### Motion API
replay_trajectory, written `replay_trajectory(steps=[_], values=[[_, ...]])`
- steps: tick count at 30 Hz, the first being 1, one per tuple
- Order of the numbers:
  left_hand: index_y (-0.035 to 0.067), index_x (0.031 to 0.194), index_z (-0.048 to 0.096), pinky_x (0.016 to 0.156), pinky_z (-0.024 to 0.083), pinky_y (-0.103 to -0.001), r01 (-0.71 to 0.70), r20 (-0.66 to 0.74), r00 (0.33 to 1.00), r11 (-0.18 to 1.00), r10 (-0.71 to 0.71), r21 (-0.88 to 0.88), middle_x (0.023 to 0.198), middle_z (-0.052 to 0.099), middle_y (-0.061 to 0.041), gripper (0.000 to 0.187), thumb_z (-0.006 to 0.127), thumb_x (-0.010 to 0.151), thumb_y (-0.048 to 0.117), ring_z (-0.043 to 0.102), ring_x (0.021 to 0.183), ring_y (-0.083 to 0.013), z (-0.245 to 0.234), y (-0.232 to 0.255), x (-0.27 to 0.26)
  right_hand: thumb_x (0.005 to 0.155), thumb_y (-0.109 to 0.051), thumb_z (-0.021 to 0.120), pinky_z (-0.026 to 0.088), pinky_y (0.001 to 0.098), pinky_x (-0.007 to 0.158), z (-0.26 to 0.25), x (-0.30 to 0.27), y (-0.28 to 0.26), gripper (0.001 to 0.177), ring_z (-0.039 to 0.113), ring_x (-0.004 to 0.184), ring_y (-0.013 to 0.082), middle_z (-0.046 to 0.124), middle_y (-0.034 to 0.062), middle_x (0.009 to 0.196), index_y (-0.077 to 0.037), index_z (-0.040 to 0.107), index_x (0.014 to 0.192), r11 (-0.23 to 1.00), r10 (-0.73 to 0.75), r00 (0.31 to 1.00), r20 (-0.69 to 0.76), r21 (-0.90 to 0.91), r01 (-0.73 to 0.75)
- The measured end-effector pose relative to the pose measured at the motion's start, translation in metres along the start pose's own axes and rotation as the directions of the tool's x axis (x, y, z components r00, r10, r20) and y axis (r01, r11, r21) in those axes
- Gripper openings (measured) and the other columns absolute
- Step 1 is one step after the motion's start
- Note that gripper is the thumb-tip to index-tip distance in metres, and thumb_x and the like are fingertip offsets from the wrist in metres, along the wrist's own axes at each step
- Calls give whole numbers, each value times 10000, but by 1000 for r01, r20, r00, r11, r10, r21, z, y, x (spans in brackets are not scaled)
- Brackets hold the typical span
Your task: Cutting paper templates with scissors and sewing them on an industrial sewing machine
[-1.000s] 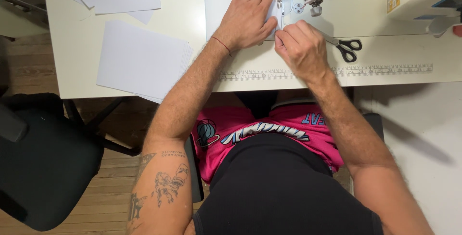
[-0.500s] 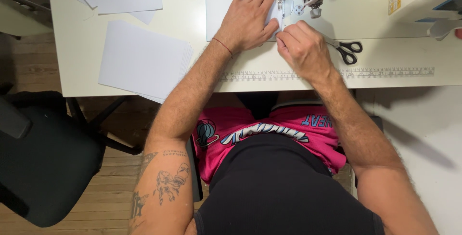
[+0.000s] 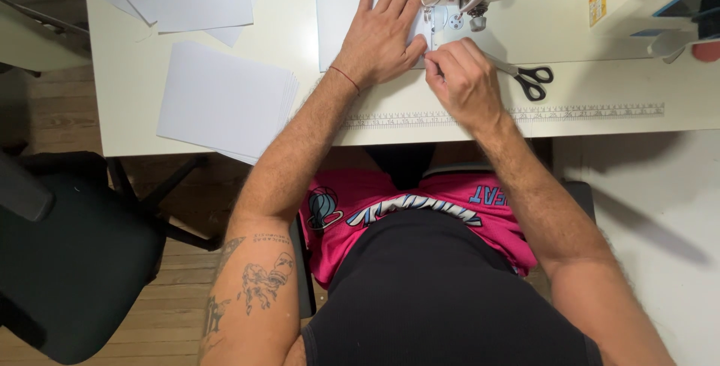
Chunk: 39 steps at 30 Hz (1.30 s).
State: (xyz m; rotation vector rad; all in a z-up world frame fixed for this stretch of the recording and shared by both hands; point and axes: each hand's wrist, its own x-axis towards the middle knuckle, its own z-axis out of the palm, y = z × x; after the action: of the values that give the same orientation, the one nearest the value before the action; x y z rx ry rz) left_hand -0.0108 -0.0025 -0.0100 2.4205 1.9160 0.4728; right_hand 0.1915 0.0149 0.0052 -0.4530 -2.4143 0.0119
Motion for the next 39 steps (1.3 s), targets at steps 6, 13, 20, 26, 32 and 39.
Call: replay_trajectory(steps=[6,13,20,26,32,39], values=[[-89,1610,296,1258,-11,-612,24,63,998,1000,-25,3,1689,157,-230,775,355,987,368,112,1581,-333,-5,2,1,958,51,725,488,373,714,-3,1,0,87,553,805,270,628,99,897,-22,677,956,999,-41,998,44,-13,42],[-90,1593,356,1261,4,-600,-20,11,1000,1000,21,-2,1680,179,-238,759,374,1004,389,145,1577,-343,5,-6,1,981,29,717,470,369,703,-7,4,1,64,538,795,261,613,86,866,-24,686,962,996,-71,993,99,-52,76],[19,1510,542,1279,48,-528,-84,-17,996,994,83,-76,1684,163,-187,693,434,1102,569,132,1574,-309,5,-26,0,1032,-38,680,470,388,706,-17,8,-7,110,519,792,263,573,91,824,-17,669,924,992,-58,987,152,-99,73],[41,1507,555,1276,92,-511,-74,-20,997,994,72,-84,1682,207,-137,705,485,1081,599,169,1564,-296,5,-28,-2,901,-18,702,497,378,720,-9,-1,-5,112,545,829,265,591,86,891,-25,742,1005,999,8,995,102,-52,-3],[45,1527,553,1278,78,-510,-71,-39,997,995,68,-65,1685,211,-113,713,476,1078,593,177,1565,-285,7,-28,-1,864,8,679,449,423,779,-12,-7,-7,225,525,880,306,572,100,929,-24,768,1068,991,107,991,80,72,-113],[33,1547,535,1270,101,-521,-68,-61,996,997,65,-47,1671,234,-146,879,466,1052,756,209,1556,-321,0,-24,0,831,-21,678,448,424,778,-11,-9,-5,276,525,903,296,560,84,930,-38,791,1083,989,142,986,87,29,-145]])
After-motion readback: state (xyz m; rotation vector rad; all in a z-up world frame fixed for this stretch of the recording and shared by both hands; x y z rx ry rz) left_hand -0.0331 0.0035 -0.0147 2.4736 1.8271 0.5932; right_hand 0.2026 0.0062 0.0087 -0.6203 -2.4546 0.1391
